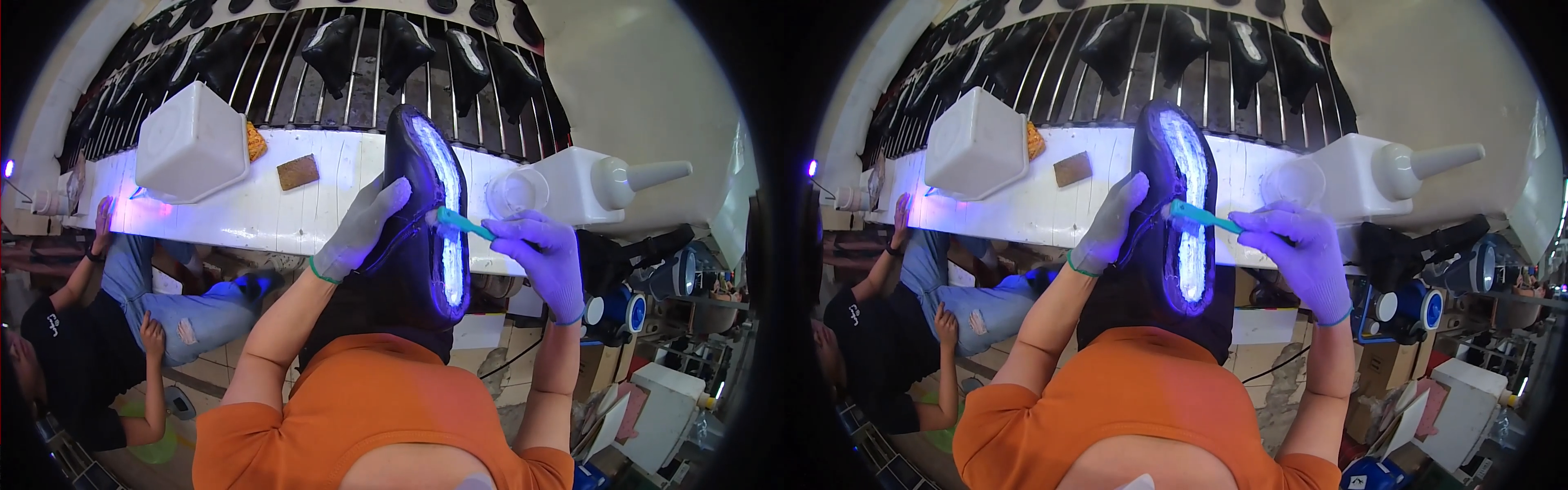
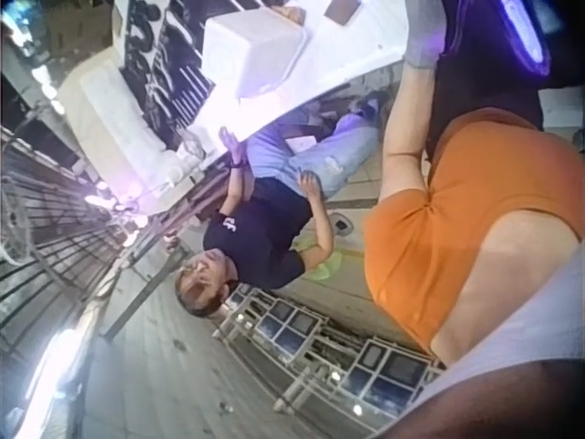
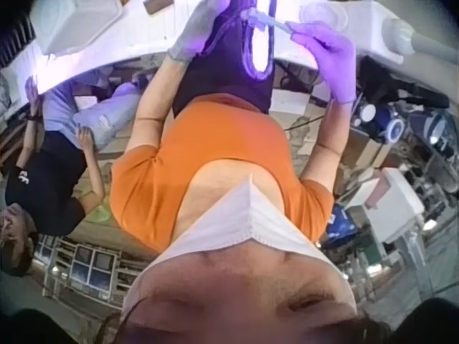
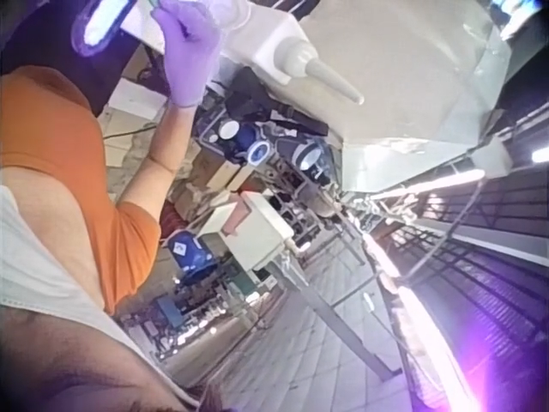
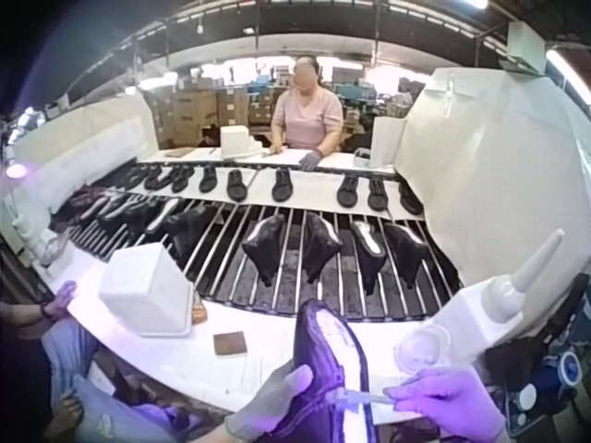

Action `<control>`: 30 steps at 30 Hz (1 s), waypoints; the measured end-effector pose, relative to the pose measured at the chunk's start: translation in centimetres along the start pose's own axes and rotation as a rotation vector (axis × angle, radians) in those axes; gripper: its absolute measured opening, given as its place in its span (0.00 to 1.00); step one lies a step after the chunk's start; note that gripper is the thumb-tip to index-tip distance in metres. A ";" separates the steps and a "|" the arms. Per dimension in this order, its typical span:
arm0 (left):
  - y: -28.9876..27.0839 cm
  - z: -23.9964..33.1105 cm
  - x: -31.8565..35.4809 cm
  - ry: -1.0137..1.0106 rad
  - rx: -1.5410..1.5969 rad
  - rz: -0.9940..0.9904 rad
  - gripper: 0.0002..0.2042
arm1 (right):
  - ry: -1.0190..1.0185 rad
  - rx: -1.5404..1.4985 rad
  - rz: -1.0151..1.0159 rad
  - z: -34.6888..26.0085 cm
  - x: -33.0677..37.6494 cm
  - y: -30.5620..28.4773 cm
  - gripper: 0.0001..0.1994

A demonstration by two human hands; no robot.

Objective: Applying adhesive to the bottom of shoe uppers at an assembly line station.

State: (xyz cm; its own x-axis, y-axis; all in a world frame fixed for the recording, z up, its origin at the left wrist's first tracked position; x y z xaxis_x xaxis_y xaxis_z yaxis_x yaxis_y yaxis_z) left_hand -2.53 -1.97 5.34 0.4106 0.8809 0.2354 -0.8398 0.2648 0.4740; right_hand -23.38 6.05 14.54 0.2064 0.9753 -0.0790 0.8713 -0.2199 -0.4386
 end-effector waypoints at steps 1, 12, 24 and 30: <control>0.1 0.1 0.2 -0.003 0.005 -0.010 0.26 | -0.005 0.001 0.000 0.0 -0.4 0.1 0.12; -0.2 0.9 0.9 0.044 -0.101 -0.087 0.22 | -0.080 0.027 0.028 -0.5 -3.6 0.8 0.11; 0.4 0.2 1.5 0.183 -0.203 -0.065 0.28 | -0.151 0.027 0.141 0.0 -7.2 1.5 0.12; 0.3 1.4 1.2 0.106 -0.226 -0.152 0.33 | -0.139 0.019 -0.073 -0.6 -8.4 0.3 0.12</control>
State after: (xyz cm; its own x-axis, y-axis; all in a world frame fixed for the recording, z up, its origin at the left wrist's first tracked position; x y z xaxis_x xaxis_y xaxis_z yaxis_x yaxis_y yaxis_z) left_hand -1.81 -1.38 7.01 0.5082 0.8574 0.0808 -0.8343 0.4669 0.2931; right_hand -24.59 -2.17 15.66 0.0785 0.9825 -0.1688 0.8729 -0.1496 -0.4645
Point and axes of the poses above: each hand's wrist, its own x-axis away from the middle knuckle, its own y-axis out of the palm, z = x × y, the point moved 3 cm from there along -x, towards the middle knuckle, and after that the axes turned 13 degrees about z, right-handed, at the moved point
